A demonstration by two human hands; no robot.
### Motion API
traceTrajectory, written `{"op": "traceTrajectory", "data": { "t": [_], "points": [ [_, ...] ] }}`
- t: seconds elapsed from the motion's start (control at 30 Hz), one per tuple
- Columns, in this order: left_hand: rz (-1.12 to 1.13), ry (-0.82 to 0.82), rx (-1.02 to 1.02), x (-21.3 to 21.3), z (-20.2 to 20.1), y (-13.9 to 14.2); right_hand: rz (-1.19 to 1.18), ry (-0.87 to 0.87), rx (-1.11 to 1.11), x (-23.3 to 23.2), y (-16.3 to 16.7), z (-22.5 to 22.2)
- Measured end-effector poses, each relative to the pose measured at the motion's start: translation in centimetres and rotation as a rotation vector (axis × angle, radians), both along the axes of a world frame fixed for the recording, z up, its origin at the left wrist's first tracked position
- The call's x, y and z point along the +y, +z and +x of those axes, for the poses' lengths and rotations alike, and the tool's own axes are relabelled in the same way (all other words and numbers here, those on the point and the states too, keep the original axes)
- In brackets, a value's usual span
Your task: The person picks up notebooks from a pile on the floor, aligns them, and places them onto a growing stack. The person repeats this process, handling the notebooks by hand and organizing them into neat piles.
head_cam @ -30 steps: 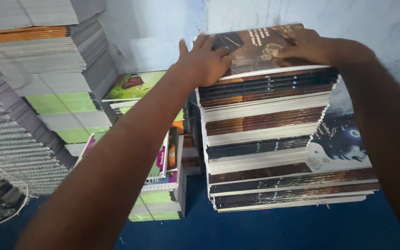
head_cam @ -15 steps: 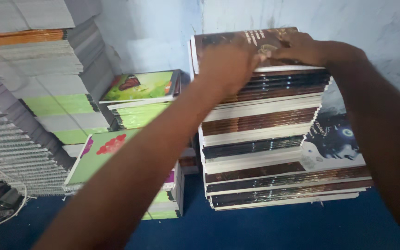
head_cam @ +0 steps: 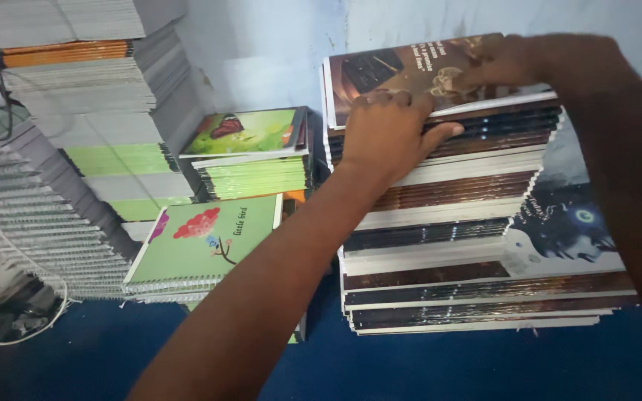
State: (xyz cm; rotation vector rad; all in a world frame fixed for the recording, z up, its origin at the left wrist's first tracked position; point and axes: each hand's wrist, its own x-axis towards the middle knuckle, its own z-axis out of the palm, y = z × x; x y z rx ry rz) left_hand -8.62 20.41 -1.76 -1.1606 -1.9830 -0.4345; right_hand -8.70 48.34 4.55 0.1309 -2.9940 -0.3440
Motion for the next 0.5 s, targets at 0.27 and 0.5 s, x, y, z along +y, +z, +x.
{"op": "traceTrajectory", "data": {
  "t": [0.27, 0.5],
  "points": [
    [0.045, 0.016, 0.028, -0.1, -0.3, -0.6, -0.056, 0.173, 0.320, -5.4, 1.3, -3.6],
    [0.026, 0.036, 0.012, -0.2, -0.2, -0.7, -0.356, -0.189, 0.065, -8.3, 0.2, -2.9]
  ]
}}
